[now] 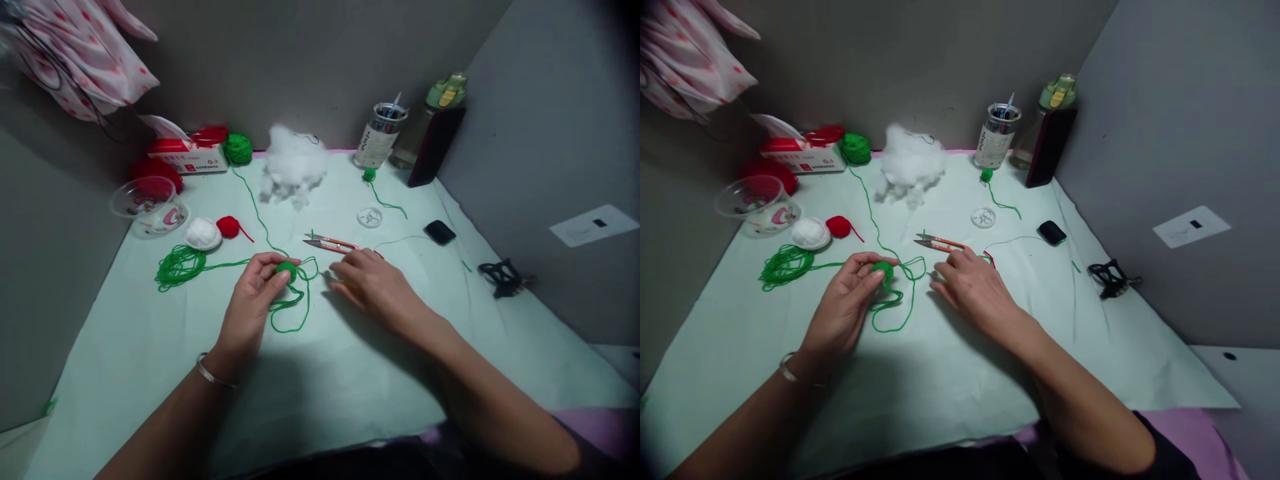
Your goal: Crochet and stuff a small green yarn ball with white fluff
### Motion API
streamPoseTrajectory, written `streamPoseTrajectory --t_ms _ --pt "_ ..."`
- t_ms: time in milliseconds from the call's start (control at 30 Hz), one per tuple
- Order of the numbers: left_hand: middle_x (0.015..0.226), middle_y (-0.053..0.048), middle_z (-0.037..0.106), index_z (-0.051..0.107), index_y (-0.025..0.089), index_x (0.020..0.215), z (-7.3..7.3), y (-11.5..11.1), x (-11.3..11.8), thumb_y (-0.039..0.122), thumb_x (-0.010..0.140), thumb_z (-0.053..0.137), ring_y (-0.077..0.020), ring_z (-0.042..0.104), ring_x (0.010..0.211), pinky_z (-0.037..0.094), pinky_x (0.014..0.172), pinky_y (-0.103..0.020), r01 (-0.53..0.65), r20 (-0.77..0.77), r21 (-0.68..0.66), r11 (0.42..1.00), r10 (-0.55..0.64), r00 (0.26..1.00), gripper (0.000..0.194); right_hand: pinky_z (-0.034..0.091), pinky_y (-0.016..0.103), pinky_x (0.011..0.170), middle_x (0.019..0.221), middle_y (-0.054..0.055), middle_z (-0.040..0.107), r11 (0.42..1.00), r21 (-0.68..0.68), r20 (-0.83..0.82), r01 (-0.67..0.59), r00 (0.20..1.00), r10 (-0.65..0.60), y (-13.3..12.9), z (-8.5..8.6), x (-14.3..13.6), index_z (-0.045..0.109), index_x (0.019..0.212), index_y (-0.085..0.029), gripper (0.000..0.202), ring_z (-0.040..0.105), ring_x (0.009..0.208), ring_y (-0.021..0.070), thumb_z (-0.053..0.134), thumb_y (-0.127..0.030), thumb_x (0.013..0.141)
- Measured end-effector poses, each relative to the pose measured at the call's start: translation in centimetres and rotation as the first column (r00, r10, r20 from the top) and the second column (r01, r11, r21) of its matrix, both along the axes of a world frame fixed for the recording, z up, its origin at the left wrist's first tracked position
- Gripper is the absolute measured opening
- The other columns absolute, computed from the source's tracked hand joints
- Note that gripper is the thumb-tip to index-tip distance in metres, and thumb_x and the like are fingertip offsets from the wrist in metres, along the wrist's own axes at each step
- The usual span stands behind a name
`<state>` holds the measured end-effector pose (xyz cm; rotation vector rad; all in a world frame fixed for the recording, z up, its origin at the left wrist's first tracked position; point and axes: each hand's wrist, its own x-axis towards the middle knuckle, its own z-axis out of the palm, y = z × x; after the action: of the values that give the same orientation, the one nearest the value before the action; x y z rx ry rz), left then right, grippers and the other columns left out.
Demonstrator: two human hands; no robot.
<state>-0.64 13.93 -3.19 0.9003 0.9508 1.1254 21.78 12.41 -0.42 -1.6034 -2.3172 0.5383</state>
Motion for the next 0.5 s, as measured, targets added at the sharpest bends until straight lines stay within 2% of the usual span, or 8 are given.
streamPoseTrajectory --t_ms 33,67,100,133,200,267,367,500 --pt "0.114 -0.003 0.077 0.066 0.023 0.105 -0.1 -0.2 0.1 0.027 0.09 0.077 -0.0138 0.067 0.1 0.051 0.081 -0.022 0.02 -0.008 0.003 1.0 -0.02 1.0 0.019 0.048 0.038 0.083 0.113 0.014 0.068 0.999 -0.023 -0.126 0.025 0.992 -0.027 0.0 -0.2 -0.5 0.069 0.111 -0.018 0.019 0.063 0.102 0.0265 0.06 -0.03 0.1" --pt "0.115 -0.004 0.077 0.067 0.023 0.108 -0.3 -0.3 0.2 0.027 0.09 0.077 -0.0142 0.068 0.101 0.051 0.082 -0.023 0.048 -0.01 0.002 0.999 -0.048 0.999 0.02 0.05 0.037 0.083 0.114 0.013 0.068 0.993 -0.115 -0.289 0.018 0.956 -0.051 -0.1 -0.2 -1.2 0.065 0.116 -0.019 0.022 0.064 0.099 0.0239 0.061 -0.032 0.099" --pt "0.116 -0.004 0.077 0.068 0.023 0.111 -0.4 -0.5 0.3 0.027 0.09 0.077 -0.0149 0.068 0.102 0.052 0.085 -0.024 0.076 -0.011 0.0 0.997 -0.076 0.997 0.023 0.051 0.034 0.077 0.11 0.01 0.068 0.966 -0.256 -0.452 -0.023 0.887 -0.099 -0.3 -0.3 -1.8 0.062 0.118 -0.02 0.025 0.065 0.089 0.0199 0.062 -0.035 0.099" --pt "0.115 -0.005 0.078 0.069 0.023 0.112 -0.5 -0.6 0.4 0.027 0.089 0.078 -0.0158 0.069 0.104 0.053 0.087 -0.025 0.098 -0.015 0.0 0.995 -0.098 0.995 0.025 0.051 0.031 0.07 0.103 0.007 0.068 0.906 -0.409 -0.572 -0.108 0.804 -0.162 -0.4 -0.3 -2.4 0.059 0.116 -0.02 0.027 0.064 0.078 0.0166 0.063 -0.039 0.098" --pt "0.114 -0.006 0.078 0.07 0.022 0.112 -0.6 -0.7 0.5 0.025 0.087 0.079 -0.0174 0.07 0.106 0.053 0.091 -0.027 0.118 -0.033 0.006 0.993 -0.118 0.993 0.027 0.047 0.027 0.059 0.085 0.001 0.065 0.787 -0.57 -0.685 -0.236 0.665 -0.297 -0.6 -0.4 -3.3 0.055 0.108 -0.019 0.029 0.059 0.062 0.0125 0.066 -0.042 0.094" --pt "0.114 -0.006 0.077 0.069 0.02 0.107 -0.5 -0.8 0.6 0.023 0.084 0.08 -0.0176 0.07 0.106 0.054 0.091 -0.028 0.108 -0.064 0.026 0.994 -0.106 0.992 0.025 0.038 0.024 0.053 0.066 -0.005 0.056 0.736 -0.614 -0.694 -0.285 0.639 -0.331 -0.6 -0.4 -3.5 0.055 0.095 -0.019 0.028 0.049 0.053 0.0095 0.065 -0.045 0.095" --pt "0.108 -0.005 0.076 0.061 0.02 0.095 -0.3 -0.7 0.9 0.015 0.079 0.08 -0.0168 0.07 0.102 0.054 0.09 -0.029 0.075 -0.093 0.048 0.996 -0.07 0.993 0.025 0.029 0.024 0.052 0.058 -0.007 0.046 0.792 -0.575 -0.661 -0.205 0.687 -0.301 -0.5 -0.2 -3.2 0.059 0.082 -0.018 0.03 0.038 0.052 0.0085 0.059 -0.043 0.099" --pt "0.092 0.0 0.074 0.049 0.022 0.085 -0.3 -0.8 1.2 0.009 0.073 0.077 -0.0142 0.07 0.089 0.055 0.081 -0.027 0.048 -0.09 0.066 0.997 -0.042 0.995 0.033 0.032 0.025 0.06 0.066 -0.005 0.046 0.931 -0.353 -0.6 -0.089 0.785 -0.153 -1.2 0.3 -3.2 0.056 0.078 -0.019 0.026 0.041 0.061 0.0101 0.053 -0.031 0.101"
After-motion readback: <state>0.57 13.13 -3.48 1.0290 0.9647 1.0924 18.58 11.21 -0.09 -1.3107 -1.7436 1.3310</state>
